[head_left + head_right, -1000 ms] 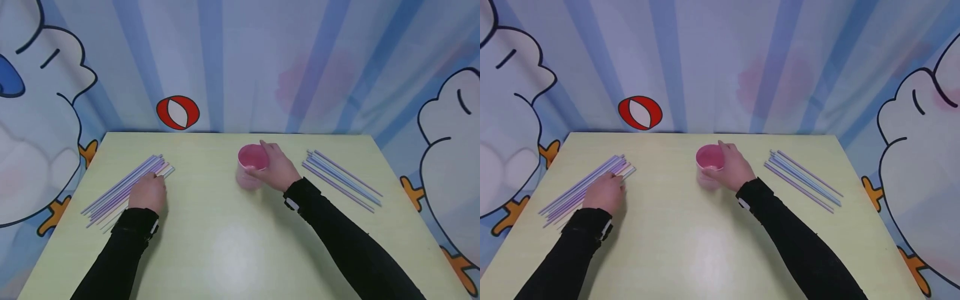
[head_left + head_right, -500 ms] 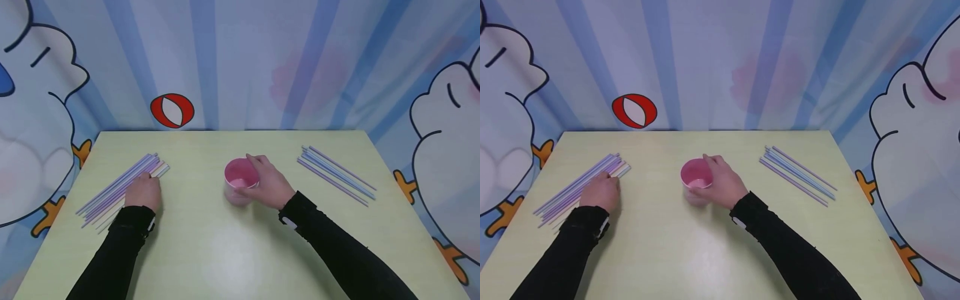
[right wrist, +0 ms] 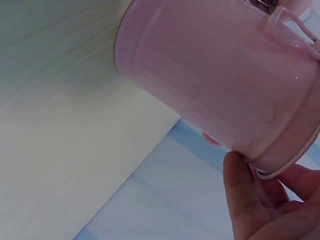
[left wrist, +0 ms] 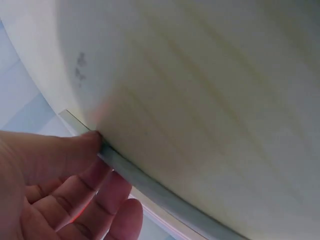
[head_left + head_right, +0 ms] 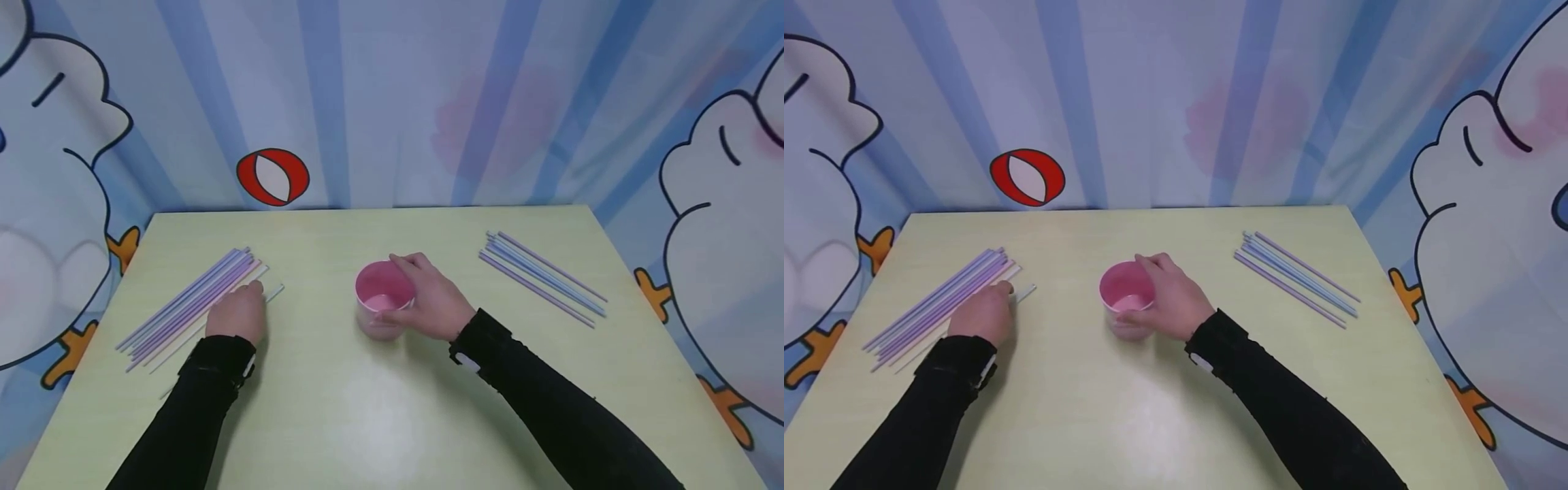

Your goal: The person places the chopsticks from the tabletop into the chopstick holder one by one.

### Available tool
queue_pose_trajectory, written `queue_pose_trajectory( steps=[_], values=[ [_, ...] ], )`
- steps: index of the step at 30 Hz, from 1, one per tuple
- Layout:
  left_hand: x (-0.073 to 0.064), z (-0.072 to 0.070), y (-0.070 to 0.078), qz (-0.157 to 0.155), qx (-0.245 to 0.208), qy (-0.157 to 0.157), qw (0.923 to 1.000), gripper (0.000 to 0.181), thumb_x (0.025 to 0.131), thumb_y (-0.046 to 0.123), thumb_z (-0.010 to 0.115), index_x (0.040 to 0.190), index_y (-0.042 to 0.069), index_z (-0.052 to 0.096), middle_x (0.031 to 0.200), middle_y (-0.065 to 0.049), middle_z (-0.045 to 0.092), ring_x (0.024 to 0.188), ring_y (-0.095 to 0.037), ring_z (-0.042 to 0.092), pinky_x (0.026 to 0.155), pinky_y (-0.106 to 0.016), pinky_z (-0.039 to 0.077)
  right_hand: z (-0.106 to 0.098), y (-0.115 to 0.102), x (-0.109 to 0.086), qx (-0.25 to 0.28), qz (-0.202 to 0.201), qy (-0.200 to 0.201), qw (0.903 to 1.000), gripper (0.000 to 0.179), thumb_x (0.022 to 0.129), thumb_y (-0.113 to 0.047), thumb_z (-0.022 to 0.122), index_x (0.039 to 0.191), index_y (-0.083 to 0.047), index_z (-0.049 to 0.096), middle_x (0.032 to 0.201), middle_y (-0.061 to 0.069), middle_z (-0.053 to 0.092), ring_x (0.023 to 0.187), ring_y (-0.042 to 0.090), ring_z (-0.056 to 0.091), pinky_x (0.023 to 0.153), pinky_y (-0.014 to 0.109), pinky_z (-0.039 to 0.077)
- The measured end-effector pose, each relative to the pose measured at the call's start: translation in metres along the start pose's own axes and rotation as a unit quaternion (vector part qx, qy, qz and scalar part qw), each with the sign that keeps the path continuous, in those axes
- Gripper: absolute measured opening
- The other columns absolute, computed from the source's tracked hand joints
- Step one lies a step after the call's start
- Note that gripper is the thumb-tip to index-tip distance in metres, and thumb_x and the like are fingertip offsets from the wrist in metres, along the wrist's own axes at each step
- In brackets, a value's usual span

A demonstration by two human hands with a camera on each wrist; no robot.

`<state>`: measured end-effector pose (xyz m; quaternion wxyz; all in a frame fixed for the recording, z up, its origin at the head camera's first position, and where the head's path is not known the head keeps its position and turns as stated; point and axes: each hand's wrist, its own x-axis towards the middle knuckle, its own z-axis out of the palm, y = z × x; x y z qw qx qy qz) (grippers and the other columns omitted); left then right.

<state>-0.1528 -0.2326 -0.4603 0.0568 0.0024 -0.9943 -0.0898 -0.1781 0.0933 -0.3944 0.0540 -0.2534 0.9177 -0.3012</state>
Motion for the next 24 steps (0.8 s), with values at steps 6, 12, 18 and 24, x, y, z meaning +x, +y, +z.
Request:
queue_pose_trajectory(
  steps=[6, 12, 18, 24],
  values=[
    [-0.002, -0.012, 0.009, 0.002, -0.021, -0.017, 0.9996, 0.017, 0.094, -0.009, 0.047, 0.109, -0.008, 0.055, 0.085, -0.025, 0.062, 0.069, -0.039, 0.06, 0.055, -0.052, 0.051, -0.003, -0.003, 0.0, -0.006, -0.006, -0.018, 0.9998, 0.091, 0.075, -0.047, 0.08, 0.149, -0.008, 0.043, 0.135, 0.008, 0.048, 0.115, 0.023, 0.054, 0.088, 0.036, 0.056],
    [0.005, -0.065, 0.029, -0.005, -0.111, 0.035, 0.9932, 0.044, 0.099, 0.004, 0.053, 0.14, -0.003, 0.043, 0.107, -0.026, 0.059, 0.085, -0.037, 0.06, 0.07, -0.052, 0.055, -0.006, -0.006, 0.003, -0.038, -0.019, -0.023, 0.9988, 0.087, 0.078, -0.046, 0.077, 0.148, -0.006, 0.044, 0.134, 0.007, 0.047, 0.112, 0.019, 0.054, 0.086, 0.032, 0.056],
    [0.005, -0.121, 0.043, -0.012, -0.248, 0.138, 0.9588, 0.061, 0.101, 0.013, 0.051, 0.154, 0.008, 0.022, 0.111, -0.019, 0.054, 0.096, -0.033, 0.061, 0.081, -0.054, 0.056, -0.006, -0.006, 0.005, -0.034, -0.018, -0.029, 0.9988, 0.087, 0.078, -0.046, 0.078, 0.148, -0.007, 0.044, 0.134, 0.008, 0.047, 0.113, 0.02, 0.054, 0.085, 0.033, 0.056],
    [0.001, -0.159, 0.064, -0.017, -0.403, 0.236, 0.8842, 0.05, 0.1, 0.014, 0.052, 0.146, 0.011, 0.033, 0.113, -0.006, 0.051, 0.095, -0.017, 0.063, 0.082, -0.023, 0.057, -0.008, -0.007, 0.004, -0.022, -0.007, -0.05, 0.9985, 0.093, 0.077, -0.046, 0.078, 0.151, -0.006, 0.038, 0.135, 0.008, 0.044, 0.116, 0.021, 0.053, 0.088, 0.033, 0.055]
  ],
)
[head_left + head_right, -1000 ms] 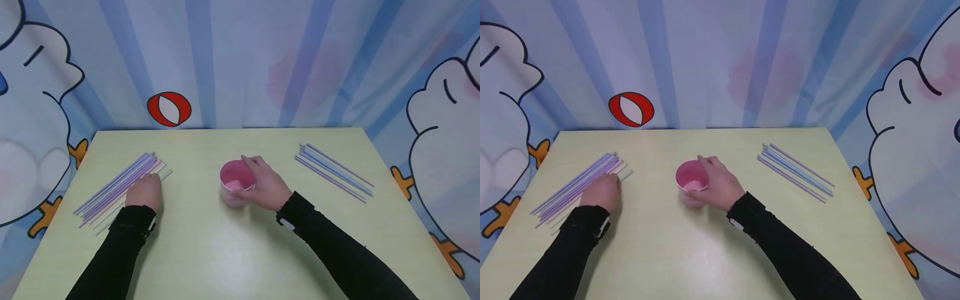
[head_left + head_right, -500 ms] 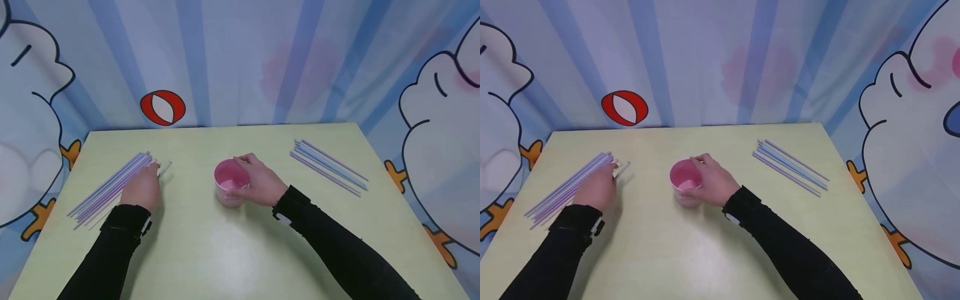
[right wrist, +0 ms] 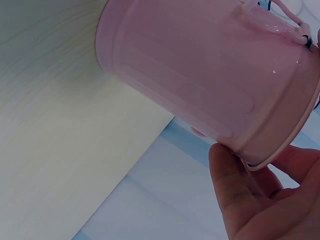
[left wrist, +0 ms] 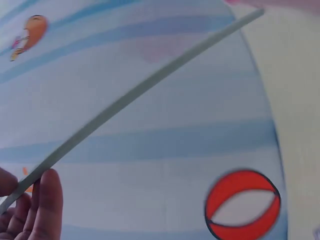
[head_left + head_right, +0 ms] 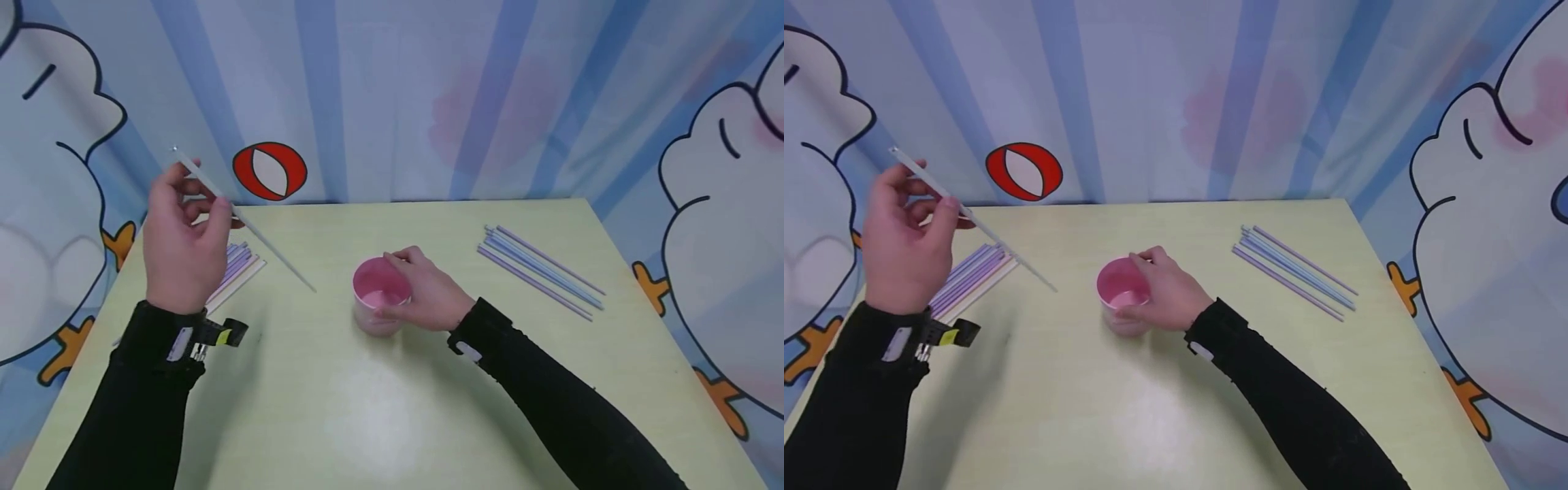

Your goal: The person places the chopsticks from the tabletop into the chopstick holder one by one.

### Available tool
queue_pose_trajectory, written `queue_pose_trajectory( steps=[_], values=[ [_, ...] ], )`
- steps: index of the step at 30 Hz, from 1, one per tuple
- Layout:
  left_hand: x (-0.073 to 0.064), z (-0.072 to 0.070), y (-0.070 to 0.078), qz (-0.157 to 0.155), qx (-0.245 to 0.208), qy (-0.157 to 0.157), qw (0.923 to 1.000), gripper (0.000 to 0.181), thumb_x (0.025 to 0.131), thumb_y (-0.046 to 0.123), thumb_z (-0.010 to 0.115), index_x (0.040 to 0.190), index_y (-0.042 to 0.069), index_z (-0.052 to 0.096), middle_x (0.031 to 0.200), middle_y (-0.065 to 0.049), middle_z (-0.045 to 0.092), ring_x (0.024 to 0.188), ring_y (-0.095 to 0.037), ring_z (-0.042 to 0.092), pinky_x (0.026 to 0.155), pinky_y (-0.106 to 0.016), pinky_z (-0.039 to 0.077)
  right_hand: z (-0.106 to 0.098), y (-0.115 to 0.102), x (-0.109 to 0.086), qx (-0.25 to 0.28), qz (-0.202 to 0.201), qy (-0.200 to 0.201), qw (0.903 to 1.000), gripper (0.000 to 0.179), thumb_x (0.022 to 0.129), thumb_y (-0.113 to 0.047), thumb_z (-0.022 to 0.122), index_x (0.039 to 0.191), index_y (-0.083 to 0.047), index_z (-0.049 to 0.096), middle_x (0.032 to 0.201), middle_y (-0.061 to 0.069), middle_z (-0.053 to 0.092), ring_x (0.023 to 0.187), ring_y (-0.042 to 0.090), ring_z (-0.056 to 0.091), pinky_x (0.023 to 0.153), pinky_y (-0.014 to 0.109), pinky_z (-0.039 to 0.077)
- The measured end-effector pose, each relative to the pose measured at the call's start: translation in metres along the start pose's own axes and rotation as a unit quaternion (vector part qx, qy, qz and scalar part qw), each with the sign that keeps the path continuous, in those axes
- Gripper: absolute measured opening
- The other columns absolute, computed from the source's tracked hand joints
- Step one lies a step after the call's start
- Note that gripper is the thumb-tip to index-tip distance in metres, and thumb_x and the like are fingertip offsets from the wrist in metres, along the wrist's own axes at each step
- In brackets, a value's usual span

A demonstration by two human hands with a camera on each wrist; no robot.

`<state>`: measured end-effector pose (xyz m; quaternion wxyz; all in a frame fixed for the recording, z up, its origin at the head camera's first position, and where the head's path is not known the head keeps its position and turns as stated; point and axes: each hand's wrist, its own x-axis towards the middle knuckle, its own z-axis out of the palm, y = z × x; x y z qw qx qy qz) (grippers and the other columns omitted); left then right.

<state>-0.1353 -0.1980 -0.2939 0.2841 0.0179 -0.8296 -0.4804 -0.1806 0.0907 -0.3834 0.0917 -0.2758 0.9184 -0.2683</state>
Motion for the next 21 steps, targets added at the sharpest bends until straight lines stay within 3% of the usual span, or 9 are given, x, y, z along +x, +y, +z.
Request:
queue_pose_trajectory(
  steps=[3, 7, 11, 21],
  values=[
    [0.003, 0.005, 0.013, 0.022, -0.1, 0.026, 0.9944, 0.04, 0.098, 0.005, 0.052, 0.135, 0.008, 0.039, 0.109, -0.002, 0.05, 0.087, -0.016, 0.064, 0.075, -0.014, 0.056, -0.002, -0.001, 0.0, -0.001, 0.0, -0.005, 1.0, 0.094, 0.077, -0.045, 0.079, 0.152, -0.006, 0.037, 0.135, 0.008, 0.043, 0.117, 0.023, 0.053, 0.089, 0.033, 0.055],
    [0.004, 0.016, 0.017, 0.028, -0.151, 0.014, 0.9881, 0.038, 0.097, 0.001, 0.052, 0.132, 0.007, 0.037, 0.108, -0.004, 0.052, 0.081, -0.017, 0.064, 0.074, -0.015, 0.056, -0.002, -0.001, 0.002, 0.007, -0.002, -0.007, 0.9999, 0.094, 0.077, -0.043, 0.08, 0.151, -0.006, 0.037, 0.134, 0.008, 0.043, 0.117, 0.024, 0.053, 0.089, 0.033, 0.055],
    [0.001, 0.029, 0.011, 0.02, -0.15, -0.013, 0.9884, 0.041, 0.097, 0.004, 0.053, 0.134, 0.005, 0.035, 0.108, -0.005, 0.053, 0.08, -0.019, 0.063, 0.074, -0.016, 0.057, 0.001, 0.0, 0.005, 0.015, -0.005, -0.012, 0.9998, 0.092, 0.077, -0.042, 0.08, 0.151, -0.006, 0.038, 0.133, 0.007, 0.043, 0.116, 0.022, 0.053, 0.088, 0.032, 0.055],
    [-0.009, 0.06, -0.004, -0.013, -0.079, -0.064, 0.9948, 0.041, 0.101, 0.014, 0.051, 0.136, 0.003, 0.033, 0.11, -0.011, 0.053, 0.084, -0.016, 0.064, 0.078, -0.022, 0.058, 0.002, -0.001, 0.003, 0.009, 0.0, -0.016, 0.9998, 0.092, 0.076, -0.041, 0.08, 0.151, -0.007, 0.039, 0.139, 0.005, 0.04, 0.117, 0.021, 0.053, 0.086, 0.031, 0.056]
  ],
)
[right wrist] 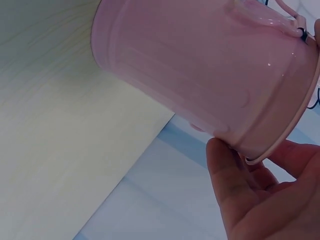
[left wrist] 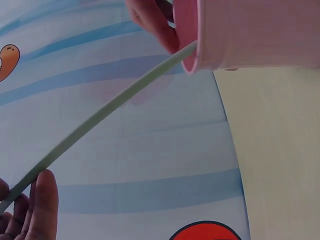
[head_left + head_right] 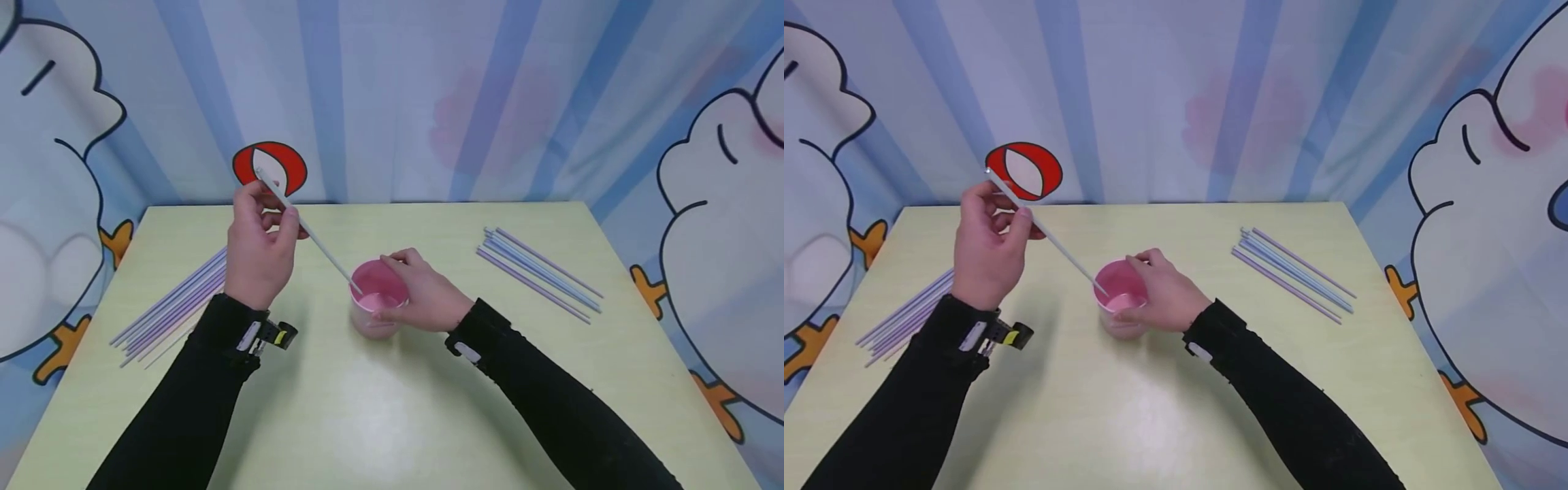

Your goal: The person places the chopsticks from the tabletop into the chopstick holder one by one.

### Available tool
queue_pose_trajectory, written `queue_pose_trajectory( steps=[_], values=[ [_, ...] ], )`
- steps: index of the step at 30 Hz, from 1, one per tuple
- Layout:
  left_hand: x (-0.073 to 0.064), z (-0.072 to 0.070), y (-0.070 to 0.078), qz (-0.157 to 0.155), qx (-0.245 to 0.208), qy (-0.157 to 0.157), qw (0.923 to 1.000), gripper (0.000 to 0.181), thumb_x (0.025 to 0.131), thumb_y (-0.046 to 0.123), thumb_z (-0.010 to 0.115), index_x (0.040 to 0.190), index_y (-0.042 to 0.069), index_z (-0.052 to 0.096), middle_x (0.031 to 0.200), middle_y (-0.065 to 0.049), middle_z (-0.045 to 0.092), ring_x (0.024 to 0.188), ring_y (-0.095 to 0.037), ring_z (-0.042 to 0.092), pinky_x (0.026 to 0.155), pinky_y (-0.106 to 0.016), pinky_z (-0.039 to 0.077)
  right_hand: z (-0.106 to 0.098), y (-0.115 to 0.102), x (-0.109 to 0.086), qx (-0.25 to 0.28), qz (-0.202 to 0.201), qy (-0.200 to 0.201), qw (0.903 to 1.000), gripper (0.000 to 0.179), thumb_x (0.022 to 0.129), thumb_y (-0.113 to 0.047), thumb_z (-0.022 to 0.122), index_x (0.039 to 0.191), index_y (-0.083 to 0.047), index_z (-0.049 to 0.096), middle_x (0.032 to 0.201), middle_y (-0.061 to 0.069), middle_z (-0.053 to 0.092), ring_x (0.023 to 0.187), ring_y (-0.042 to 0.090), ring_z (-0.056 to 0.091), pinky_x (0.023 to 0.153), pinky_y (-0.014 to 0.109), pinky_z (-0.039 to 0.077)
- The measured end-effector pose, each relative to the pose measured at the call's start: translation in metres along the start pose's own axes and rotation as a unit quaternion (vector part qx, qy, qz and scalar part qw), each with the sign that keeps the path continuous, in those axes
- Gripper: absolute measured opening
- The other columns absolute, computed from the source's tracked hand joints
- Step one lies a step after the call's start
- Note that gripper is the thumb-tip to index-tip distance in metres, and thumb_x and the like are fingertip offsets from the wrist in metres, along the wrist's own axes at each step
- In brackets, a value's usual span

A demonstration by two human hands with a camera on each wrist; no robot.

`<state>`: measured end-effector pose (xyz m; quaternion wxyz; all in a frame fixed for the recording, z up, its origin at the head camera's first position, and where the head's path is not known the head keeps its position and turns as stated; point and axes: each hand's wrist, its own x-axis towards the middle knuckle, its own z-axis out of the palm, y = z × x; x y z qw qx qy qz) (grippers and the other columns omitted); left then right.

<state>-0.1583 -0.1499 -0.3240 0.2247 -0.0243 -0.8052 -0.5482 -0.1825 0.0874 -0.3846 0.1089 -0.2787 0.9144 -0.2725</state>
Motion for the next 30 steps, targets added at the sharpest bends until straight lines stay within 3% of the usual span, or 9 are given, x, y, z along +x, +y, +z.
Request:
queue_pose_trajectory(
  steps=[5, 14, 22, 30],
  values=[
    [-0.003, 0.009, -0.01, -0.018, 0.031, -0.017, 0.9992, 0.04, 0.102, 0.017, 0.05, 0.135, 0.003, 0.033, 0.109, -0.012, 0.054, 0.084, -0.018, 0.065, 0.079, -0.028, 0.059, 0.0, 0.0, -0.001, 0.005, 0.007, -0.007, 0.9999, 0.093, 0.075, -0.044, 0.08, 0.151, -0.008, 0.038, 0.145, 0.005, 0.036, 0.119, 0.023, 0.052, 0.085, 0.033, 0.056],
    [-0.007, 0.019, -0.024, -0.001, 0.063, -0.04, 0.9972, 0.038, 0.101, 0.016, 0.051, 0.133, 0.0, 0.035, 0.108, -0.015, 0.057, 0.087, -0.022, 0.064, 0.081, -0.041, 0.058, 0.0, -0.001, 0.002, 0.001, -0.002, 0.004, 1.0, 0.089, 0.077, -0.044, 0.079, 0.147, -0.004, 0.043, 0.142, 0.007, 0.04, 0.115, 0.023, 0.055, 0.086, 0.032, 0.056],
    [-0.013, 0.023, -0.033, -0.019, 0.074, -0.081, 0.9938, 0.04, 0.1, 0.014, 0.054, 0.132, 0.0, 0.036, 0.109, -0.015, 0.057, 0.094, -0.025, 0.059, 0.085, -0.042, 0.055, -0.001, -0.001, 0.003, 0.003, 0.002, 0.008, 1.0, 0.09, 0.076, -0.045, 0.08, 0.147, -0.004, 0.043, 0.136, 0.007, 0.043, 0.115, 0.021, 0.054, 0.088, 0.031, 0.055],
    [-0.019, 0.031, -0.04, -0.026, 0.089, -0.102, 0.9905, 0.04, 0.099, 0.016, 0.056, 0.131, 0.001, 0.038, 0.108, -0.014, 0.057, 0.093, -0.025, 0.057, 0.084, -0.04, 0.055, -0.002, -0.002, 0.003, 0.004, 0.005, 0.007, 1.0, 0.09, 0.075, -0.046, 0.08, 0.147, -0.006, 0.044, 0.135, 0.006, 0.044, 0.113, 0.02, 0.055, 0.085, 0.03, 0.056]
  ],
)
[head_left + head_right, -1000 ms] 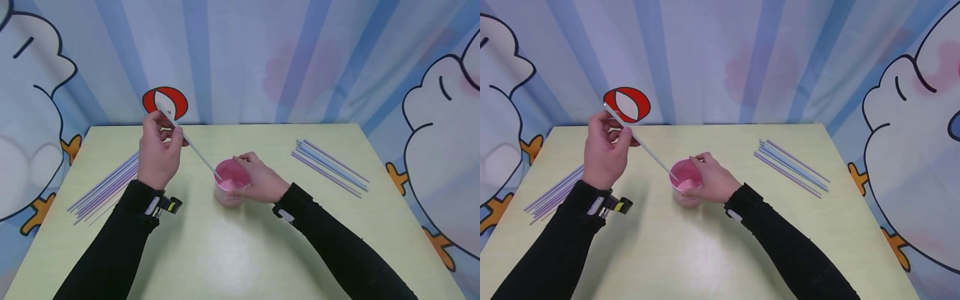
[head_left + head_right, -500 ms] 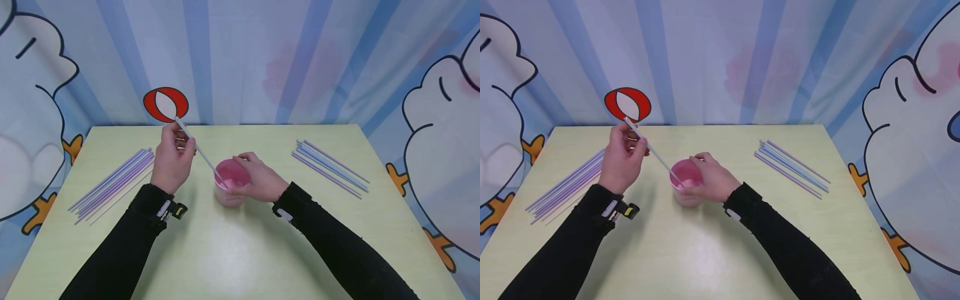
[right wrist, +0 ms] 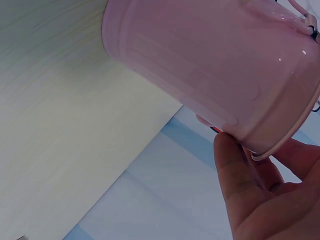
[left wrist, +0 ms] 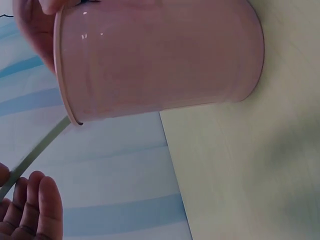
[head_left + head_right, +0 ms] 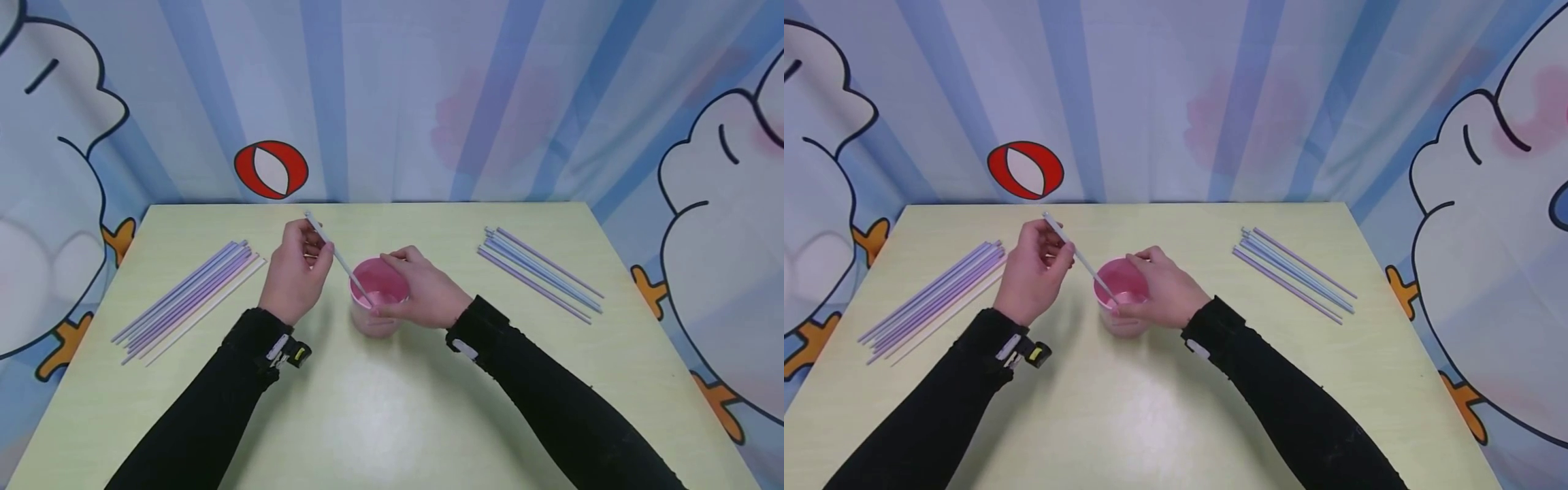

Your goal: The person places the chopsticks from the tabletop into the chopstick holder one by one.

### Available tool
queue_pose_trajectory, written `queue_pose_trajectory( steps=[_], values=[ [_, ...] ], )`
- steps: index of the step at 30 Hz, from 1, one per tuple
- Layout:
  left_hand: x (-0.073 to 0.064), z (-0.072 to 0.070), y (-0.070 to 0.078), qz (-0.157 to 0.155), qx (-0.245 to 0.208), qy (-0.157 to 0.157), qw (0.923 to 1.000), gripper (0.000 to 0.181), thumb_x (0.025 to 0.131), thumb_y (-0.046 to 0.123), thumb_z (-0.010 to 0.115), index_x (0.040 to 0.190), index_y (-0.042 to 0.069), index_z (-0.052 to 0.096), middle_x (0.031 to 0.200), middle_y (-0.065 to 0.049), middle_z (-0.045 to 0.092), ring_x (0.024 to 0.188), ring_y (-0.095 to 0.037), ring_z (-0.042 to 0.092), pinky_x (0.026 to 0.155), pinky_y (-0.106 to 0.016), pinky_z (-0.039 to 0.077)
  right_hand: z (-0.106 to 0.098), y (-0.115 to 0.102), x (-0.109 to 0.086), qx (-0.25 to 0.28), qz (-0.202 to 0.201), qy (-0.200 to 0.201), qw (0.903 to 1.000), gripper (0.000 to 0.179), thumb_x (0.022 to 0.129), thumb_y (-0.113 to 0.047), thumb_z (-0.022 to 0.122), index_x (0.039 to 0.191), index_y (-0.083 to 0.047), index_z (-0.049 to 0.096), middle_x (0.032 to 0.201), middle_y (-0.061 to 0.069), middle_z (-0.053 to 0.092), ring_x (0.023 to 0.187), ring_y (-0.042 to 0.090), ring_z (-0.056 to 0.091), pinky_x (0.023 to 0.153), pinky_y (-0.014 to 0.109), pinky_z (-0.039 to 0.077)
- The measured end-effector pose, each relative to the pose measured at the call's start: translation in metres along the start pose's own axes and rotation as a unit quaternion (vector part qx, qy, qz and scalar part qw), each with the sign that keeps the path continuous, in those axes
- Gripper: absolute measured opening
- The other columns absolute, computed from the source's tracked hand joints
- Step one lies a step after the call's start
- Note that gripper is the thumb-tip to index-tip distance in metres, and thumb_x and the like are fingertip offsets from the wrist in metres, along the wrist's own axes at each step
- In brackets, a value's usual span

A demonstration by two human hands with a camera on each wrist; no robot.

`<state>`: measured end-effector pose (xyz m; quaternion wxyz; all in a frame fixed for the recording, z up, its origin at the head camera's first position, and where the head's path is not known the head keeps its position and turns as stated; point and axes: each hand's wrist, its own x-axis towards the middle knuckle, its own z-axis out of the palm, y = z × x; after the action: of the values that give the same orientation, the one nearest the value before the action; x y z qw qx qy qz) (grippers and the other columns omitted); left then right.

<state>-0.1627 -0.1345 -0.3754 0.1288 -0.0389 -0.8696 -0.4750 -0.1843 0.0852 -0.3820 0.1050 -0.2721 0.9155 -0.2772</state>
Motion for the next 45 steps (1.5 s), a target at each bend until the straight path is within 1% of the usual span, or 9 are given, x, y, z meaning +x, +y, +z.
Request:
queue_pose_trajectory(
  steps=[15, 21, 25, 28, 30, 33, 36, 40, 45],
  values=[
    [-0.003, 0.005, -0.006, -0.021, 0.011, -0.017, 0.9996, 0.037, 0.099, 0.017, 0.057, 0.128, 0.001, 0.04, 0.109, -0.015, 0.058, 0.097, -0.027, 0.057, 0.089, -0.042, 0.055, 0.0, 0.001, -0.001, -0.001, 0.001, 0.001, 1.0, 0.091, 0.075, -0.048, 0.08, 0.147, -0.006, 0.044, 0.134, 0.005, 0.044, 0.113, 0.019, 0.056, 0.088, 0.028, 0.054],
    [-0.006, -0.005, -0.013, -0.023, 0.029, -0.015, 0.9992, 0.037, 0.1, 0.018, 0.053, 0.131, 0.0, 0.043, 0.109, -0.015, 0.058, 0.097, -0.027, 0.057, 0.089, -0.043, 0.054, 0.002, 0.0, 0.0, -0.004, -0.003, 0.001, 1.0, 0.089, 0.075, -0.048, 0.079, 0.146, -0.006, 0.045, 0.134, 0.005, 0.045, 0.111, 0.019, 0.056, 0.087, 0.029, 0.055],
    [-0.004, -0.022, -0.028, -0.016, 0.09, 0.004, 0.9958, 0.032, 0.102, 0.018, 0.049, 0.128, 0.0, 0.052, 0.104, -0.015, 0.061, 0.089, -0.028, 0.056, 0.081, -0.043, 0.054, 0.001, 0.002, -0.002, -0.005, -0.004, 0.001, 1.0, 0.088, 0.075, -0.047, 0.079, 0.145, -0.006, 0.046, 0.133, 0.006, 0.045, 0.111, 0.021, 0.057, 0.086, 0.031, 0.056],
    [0.001, -0.043, -0.047, -0.025, 0.167, 0.011, 0.9856, 0.029, 0.102, 0.015, 0.048, 0.125, -0.002, 0.057, 0.103, -0.017, 0.061, 0.087, -0.03, 0.054, 0.08, -0.046, 0.053, 0.001, 0.002, -0.001, -0.005, -0.011, 0.0, 0.9999, 0.088, 0.076, -0.047, 0.079, 0.145, -0.005, 0.046, 0.134, 0.007, 0.045, 0.112, 0.021, 0.057, 0.087, 0.032, 0.056],
    [0.002, -0.058, -0.06, -0.033, 0.22, 0.005, 0.9748, 0.028, 0.101, 0.012, 0.051, 0.123, -0.004, 0.06, 0.104, -0.02, 0.061, 0.089, -0.033, 0.056, 0.082, -0.049, 0.053, 0.001, 0.0, 0.0, -0.005, -0.015, -0.001, 0.9999, 0.086, 0.076, -0.046, 0.079, 0.145, -0.006, 0.047, 0.135, 0.008, 0.044, 0.112, 0.022, 0.056, 0.087, 0.032, 0.055],
    [0.002, -0.069, -0.079, -0.033, 0.284, -0.017, 0.9581, 0.027, 0.098, 0.007, 0.056, 0.12, -0.008, 0.063, 0.109, -0.026, 0.061, 0.098, -0.04, 0.058, 0.089, -0.054, 0.05, -0.001, 0.0, -0.001, -0.004, -0.014, -0.002, 0.9999, 0.085, 0.076, -0.045, 0.079, 0.144, -0.006, 0.048, 0.135, 0.009, 0.044, 0.112, 0.022, 0.056, 0.086, 0.033, 0.056],
    [0.001, -0.073, -0.097, -0.022, 0.326, -0.045, 0.944, 0.027, 0.094, 0.004, 0.059, 0.116, -0.01, 0.066, 0.11, -0.03, 0.06, 0.103, -0.044, 0.058, 0.091, -0.056, 0.048, -0.002, 0.0, -0.001, 0.0, -0.014, -0.002, 0.9999, 0.083, 0.076, -0.044, 0.08, 0.143, -0.005, 0.049, 0.135, 0.009, 0.045, 0.112, 0.022, 0.056, 0.087, 0.034, 0.055],
    [0.002, -0.071, -0.119, -0.025, 0.362, -0.081, 0.9285, 0.026, 0.093, 0.004, 0.06, 0.113, -0.01, 0.067, 0.105, -0.03, 0.06, 0.096, -0.044, 0.058, 0.087, -0.056, 0.048, -0.002, 0.0, -0.001, -0.003, -0.016, -0.001, 0.9999, 0.085, 0.076, -0.044, 0.08, 0.144, -0.004, 0.048, 0.134, 0.009, 0.045, 0.112, 0.022, 0.056, 0.087, 0.033, 0.055],
    [0.003, -0.069, -0.133, -0.03, 0.392, -0.101, 0.9141, 0.021, 0.095, 0.004, 0.058, 0.106, -0.01, 0.068, 0.1, -0.029, 0.06, 0.089, -0.042, 0.06, 0.082, -0.054, 0.05, -0.001, -0.001, 0.0, -0.005, -0.014, -0.004, 0.9999, 0.087, 0.076, -0.045, 0.08, 0.145, -0.005, 0.046, 0.134, 0.008, 0.045, 0.112, 0.022, 0.056, 0.087, 0.032, 0.055]
  ],
)
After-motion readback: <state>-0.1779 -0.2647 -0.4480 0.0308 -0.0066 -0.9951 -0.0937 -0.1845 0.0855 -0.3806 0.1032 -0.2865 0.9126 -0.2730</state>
